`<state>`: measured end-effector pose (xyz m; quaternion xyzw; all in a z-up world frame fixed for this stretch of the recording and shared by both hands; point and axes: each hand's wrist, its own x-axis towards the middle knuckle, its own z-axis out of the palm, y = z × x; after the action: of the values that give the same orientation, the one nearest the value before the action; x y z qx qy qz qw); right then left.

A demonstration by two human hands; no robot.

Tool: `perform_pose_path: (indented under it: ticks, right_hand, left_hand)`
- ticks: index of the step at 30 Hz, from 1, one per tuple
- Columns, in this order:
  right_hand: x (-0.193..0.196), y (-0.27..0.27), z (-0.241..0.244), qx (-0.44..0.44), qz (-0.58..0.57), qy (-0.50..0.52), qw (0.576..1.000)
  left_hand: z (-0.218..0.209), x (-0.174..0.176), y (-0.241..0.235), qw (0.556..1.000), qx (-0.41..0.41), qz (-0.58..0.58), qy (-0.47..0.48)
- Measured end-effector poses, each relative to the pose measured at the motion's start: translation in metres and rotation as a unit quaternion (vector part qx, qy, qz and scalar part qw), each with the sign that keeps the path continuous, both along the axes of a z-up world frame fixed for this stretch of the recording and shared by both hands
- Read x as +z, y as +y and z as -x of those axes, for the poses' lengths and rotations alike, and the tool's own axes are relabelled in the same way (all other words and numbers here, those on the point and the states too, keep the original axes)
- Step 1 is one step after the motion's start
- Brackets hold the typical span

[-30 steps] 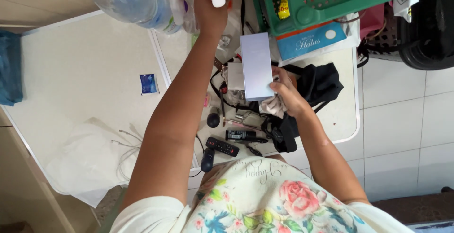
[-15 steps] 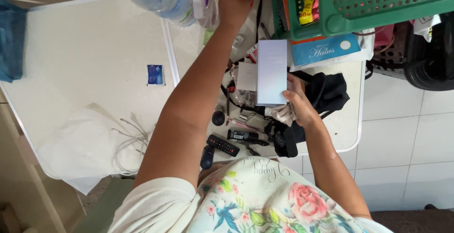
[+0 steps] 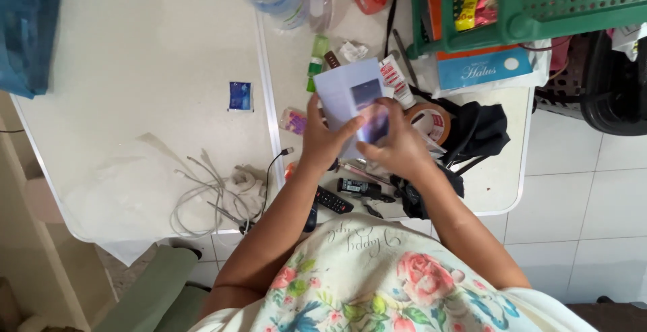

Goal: The person organizes various items on a white table, picking up and placing down a box, a snack pack, a red bottle, a small box, a green tube, a black spherical object, and a white bottle. They use a white cloth to wipe the black spherical object and place it in a green basket.

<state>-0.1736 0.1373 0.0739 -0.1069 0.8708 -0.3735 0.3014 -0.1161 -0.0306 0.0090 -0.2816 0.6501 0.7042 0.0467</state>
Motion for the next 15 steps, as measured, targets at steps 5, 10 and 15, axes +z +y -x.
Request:
perform_pose_path:
  ticks: [5, 10, 15]
  right_hand:
    - [0.010, -0.042, -0.010, 0.072, -0.065, 0.002, 0.995]
    - [-0.091, -0.035, 0.078, -0.116, 0.029, 0.021, 0.993]
    - [-0.217, -0.029, 0.195, -0.129, 0.029, 0.218, 0.967]
  left_hand:
    - [-0.003, -0.002, -0.034, 0.991, 0.114, -0.046, -0.058]
    - [-0.018, -0.002, -0.075, 0.989, 0.122, 0.010, -0.080]
    - [-0.036, 0.001, -0.096, 0.982, 0.162, -0.022, -0.093]
